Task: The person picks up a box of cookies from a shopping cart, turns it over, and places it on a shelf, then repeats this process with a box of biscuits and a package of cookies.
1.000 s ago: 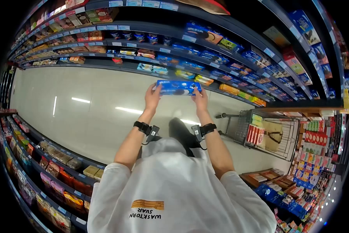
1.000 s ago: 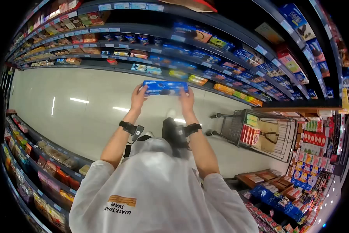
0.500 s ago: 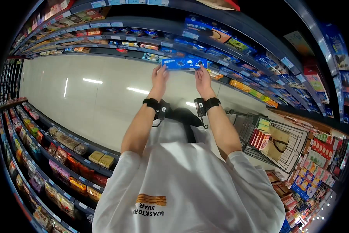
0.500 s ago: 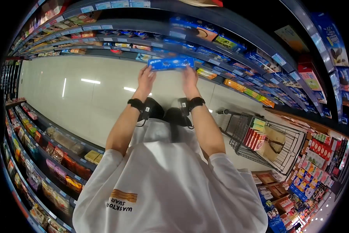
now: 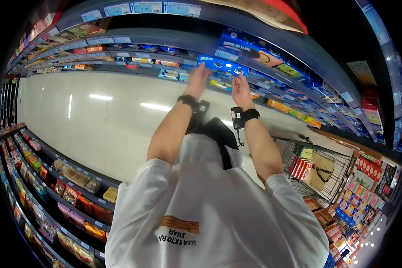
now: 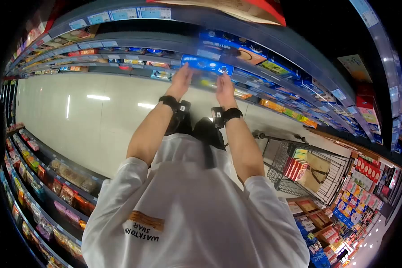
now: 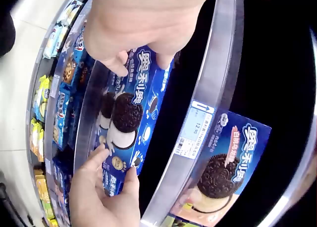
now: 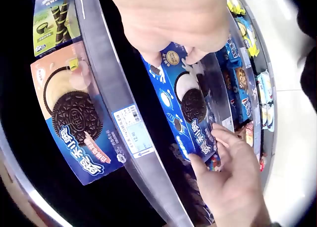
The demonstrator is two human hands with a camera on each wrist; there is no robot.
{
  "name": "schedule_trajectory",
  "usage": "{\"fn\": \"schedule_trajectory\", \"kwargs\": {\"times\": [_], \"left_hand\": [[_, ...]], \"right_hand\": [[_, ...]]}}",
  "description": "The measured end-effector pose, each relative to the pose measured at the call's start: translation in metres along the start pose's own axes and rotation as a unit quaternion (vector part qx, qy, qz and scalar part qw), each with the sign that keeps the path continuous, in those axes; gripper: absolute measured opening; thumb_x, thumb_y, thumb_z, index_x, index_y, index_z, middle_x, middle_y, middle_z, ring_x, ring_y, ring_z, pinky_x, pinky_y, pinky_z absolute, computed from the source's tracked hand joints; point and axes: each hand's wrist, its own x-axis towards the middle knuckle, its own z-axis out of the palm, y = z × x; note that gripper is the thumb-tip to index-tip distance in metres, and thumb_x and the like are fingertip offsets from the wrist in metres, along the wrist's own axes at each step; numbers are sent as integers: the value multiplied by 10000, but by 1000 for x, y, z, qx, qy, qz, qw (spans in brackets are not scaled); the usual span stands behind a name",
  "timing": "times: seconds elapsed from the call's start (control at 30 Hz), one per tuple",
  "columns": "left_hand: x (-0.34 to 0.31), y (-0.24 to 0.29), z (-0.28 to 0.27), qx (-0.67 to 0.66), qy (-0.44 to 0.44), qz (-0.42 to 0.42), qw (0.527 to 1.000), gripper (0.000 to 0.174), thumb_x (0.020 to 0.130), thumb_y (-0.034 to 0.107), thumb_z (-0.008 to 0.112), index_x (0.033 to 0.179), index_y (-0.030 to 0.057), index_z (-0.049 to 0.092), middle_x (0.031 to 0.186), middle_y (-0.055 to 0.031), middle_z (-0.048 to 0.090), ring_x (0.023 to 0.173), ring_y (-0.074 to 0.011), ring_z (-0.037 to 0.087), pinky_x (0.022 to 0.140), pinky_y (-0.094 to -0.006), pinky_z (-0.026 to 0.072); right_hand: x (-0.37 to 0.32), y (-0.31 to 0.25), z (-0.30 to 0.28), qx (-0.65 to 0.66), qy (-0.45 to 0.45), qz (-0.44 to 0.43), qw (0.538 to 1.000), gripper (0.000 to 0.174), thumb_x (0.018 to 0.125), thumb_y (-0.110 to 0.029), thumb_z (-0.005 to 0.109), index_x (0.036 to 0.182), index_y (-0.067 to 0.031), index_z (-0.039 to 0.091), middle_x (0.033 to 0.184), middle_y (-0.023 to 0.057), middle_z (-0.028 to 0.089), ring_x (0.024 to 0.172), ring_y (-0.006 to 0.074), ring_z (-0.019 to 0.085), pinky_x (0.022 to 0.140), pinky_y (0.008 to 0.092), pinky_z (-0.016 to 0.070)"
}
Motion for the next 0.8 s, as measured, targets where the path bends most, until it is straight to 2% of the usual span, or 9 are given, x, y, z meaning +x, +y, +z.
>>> {"fn": "schedule_trajectory", "kwargs": {"times": [0.13,0.23,0.33,0.43,0.47,0.57,0.67,0.77,0.8], "left_hand": [[34,-6,-7,-10,27,-19,999,245,843,184,727,899,38,538,878,-74,602,838,-171,592,788,-276,490],[41,-5,-10,37,31,-44,998,334,867,212,701,1074,-8,558,1040,-88,596,1029,-189,556,955,-276,463],[43,-2,-5,75,33,-60,995,354,860,206,709,1088,-20,559,1070,-101,603,1051,-198,554,970,-286,457],[50,-9,-1,63,53,-39,996,233,836,156,728,908,20,553,860,-74,599,782,-169,586,670,-275,520],[54,-12,-2,55,65,-29,996,237,831,140,728,933,7,560,865,-79,604,765,-170,592,666,-287,527],[70,-17,-7,75,56,-57,994,223,833,114,720,933,3,554,881,-89,612,760,-185,605,670,-298,533],[71,-19,-5,49,64,-47,996,212,831,98,716,919,7,546,871,-94,616,775,-205,618,659,-308,537],[72,-21,-1,61,61,-25,996,233,827,90,714,948,0,536,890,-104,615,787,-217,622,650,-316,539],[73,-23,-1,55,61,-26,996,234,826,89,714,952,0,537,891,-107,615,782,-219,623,649,-318,540]], "right_hand": [[18,4,3,11,16,-3,1000,99,903,-104,637,899,-25,576,795,45,616,799,125,611,872,233,512],[25,3,0,5,16,2,1000,115,902,-117,646,906,-23,578,791,41,615,804,122,611,877,234,512],[23,0,3,-26,64,4,998,137,893,-158,666,890,-59,572,869,8,576,855,100,558,790,214,504],[27,0,4,-22,94,-11,995,174,907,-149,649,995,-11,587,943,59,612,929,168,597,912,246,502],[30,1,3,-30,108,-2,994,220,911,-146,642,1079,-17,579,1015,68,590,986,181,578,926,264,500],[34,6,0,-30,87,-25,995,245,902,-103,641,1119,-19,564,1037,84,584,1000,182,571,929,275,502],[38,10,-9,-77,85,-29,993,290,877,-41,629,1152,-7,544,1040,92,584,967,188,587,914,273,500],[42,21,-15,-175,112,-106,972,370,847,-11,607,1204,4,510,1035,100,586,922,184,602,881,269,497],[41,23,-17,-308,127,-146,932,486,820,-36,617,1276,26,460,1033,94,592,890,174,606,853,270,480]]}}
